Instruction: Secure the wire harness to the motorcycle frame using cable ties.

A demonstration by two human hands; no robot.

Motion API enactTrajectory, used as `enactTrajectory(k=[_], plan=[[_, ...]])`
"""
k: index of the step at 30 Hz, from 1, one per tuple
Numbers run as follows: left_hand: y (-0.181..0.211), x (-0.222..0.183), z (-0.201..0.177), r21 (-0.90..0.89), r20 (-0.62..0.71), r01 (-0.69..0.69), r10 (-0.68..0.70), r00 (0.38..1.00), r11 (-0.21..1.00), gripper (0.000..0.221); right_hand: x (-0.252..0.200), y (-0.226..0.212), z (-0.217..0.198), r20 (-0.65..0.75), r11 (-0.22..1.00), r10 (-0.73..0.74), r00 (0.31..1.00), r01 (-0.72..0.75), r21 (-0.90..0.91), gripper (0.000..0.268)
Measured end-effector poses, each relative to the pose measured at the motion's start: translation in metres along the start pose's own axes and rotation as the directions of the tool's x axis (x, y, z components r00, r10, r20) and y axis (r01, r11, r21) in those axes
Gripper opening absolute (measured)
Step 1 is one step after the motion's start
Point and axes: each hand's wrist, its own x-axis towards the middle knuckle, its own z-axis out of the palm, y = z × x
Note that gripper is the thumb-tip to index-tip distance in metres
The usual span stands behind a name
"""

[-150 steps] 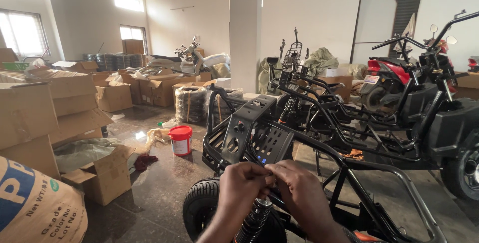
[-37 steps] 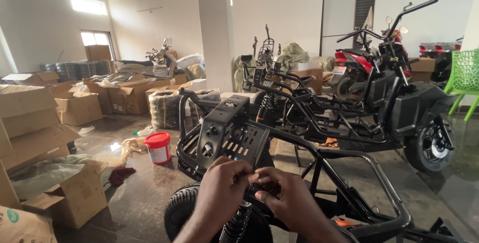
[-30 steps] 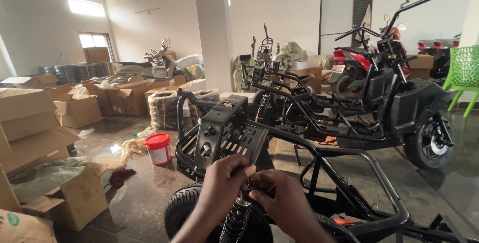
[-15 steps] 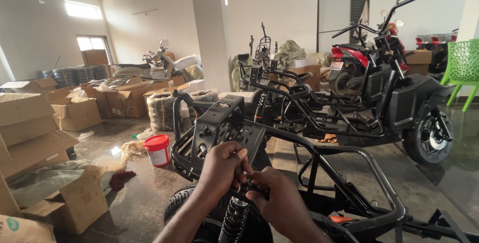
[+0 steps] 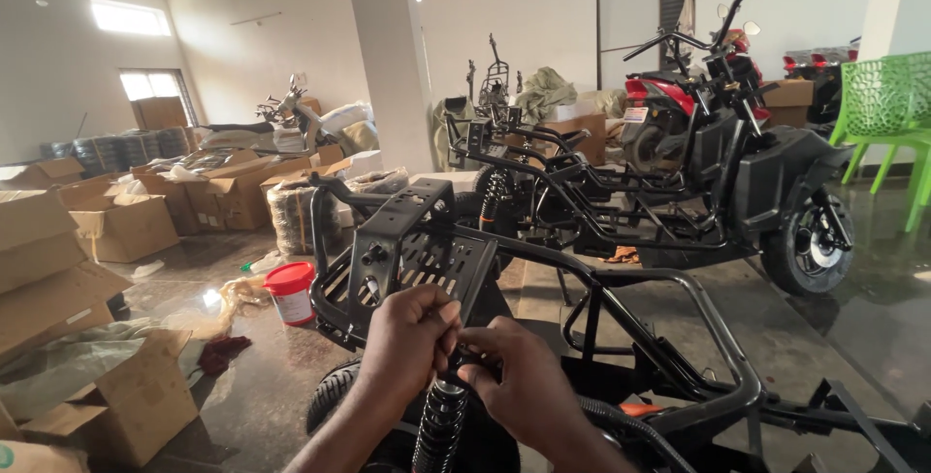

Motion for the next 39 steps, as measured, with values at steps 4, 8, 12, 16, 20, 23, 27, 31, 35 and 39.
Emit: enactTrajectory(k=[4,8,12,16,20,23,27,31,35,39], plan=[[0.001,-0.014,-0.004,0.026,-0.028,0.040,-0.039,0.999,0.999,0.023,-0.001,-0.002,-0.002,0.011,0.999,-0.020,1.000,0.021,-0.038,0.031],[-0.039,-0.008,-0.017,-0.164,-0.048,-0.031,0.023,0.999,0.986,0.016,0.001,-0.004,-0.001,0.023,0.999,0.040,0.999,-0.039,-0.023,0.040],[-0.056,-0.008,-0.017,-0.236,-0.026,-0.114,0.111,0.993,0.965,0.014,-0.001,-0.006,-0.003,0.030,0.998,0.055,0.998,-0.055,-0.006,0.037],[-0.048,-0.025,-0.019,-0.107,-0.069,-0.033,0.026,0.997,0.994,0.014,-0.002,-0.006,-0.004,0.032,0.998,0.050,0.998,-0.052,0.037,0.035],[-0.055,-0.023,-0.020,-0.232,-0.076,-0.074,0.058,0.995,0.970,0.013,0.000,0.000,-0.005,0.035,0.997,-0.031,0.999,0.028,0.076,0.030],[-0.038,-0.028,-0.012,-0.248,-0.140,-0.045,0.010,0.990,0.968,0.012,0.002,0.007,-0.003,0.023,0.987,-0.050,0.998,0.046,0.152,0.027],[-0.009,-0.040,-0.002,0.092,-0.301,0.049,-0.019,0.954,0.994,0.016,0.001,0.002,-0.006,0.021,0.989,0.006,1.000,-0.009,0.147,0.031],[-0.014,-0.043,0.001,0.643,-0.289,0.099,0.121,0.950,0.759,0.022,0.001,-0.001,-0.007,0.028,0.989,0.038,0.999,-0.041,0.143,0.032],[-0.033,-0.037,0.004,0.737,-0.222,-0.027,0.279,0.934,0.676,0.016,0.000,0.000,-0.005,-0.011,0.988,0.027,1.000,-0.025,0.154,0.033],[-0.014,-0.042,0.012,0.755,-0.261,0.147,0.087,0.962,0.640,0.016,-0.005,-0.017,-0.011,-0.003,0.988,0.090,0.996,-0.088,0.130,0.033]])
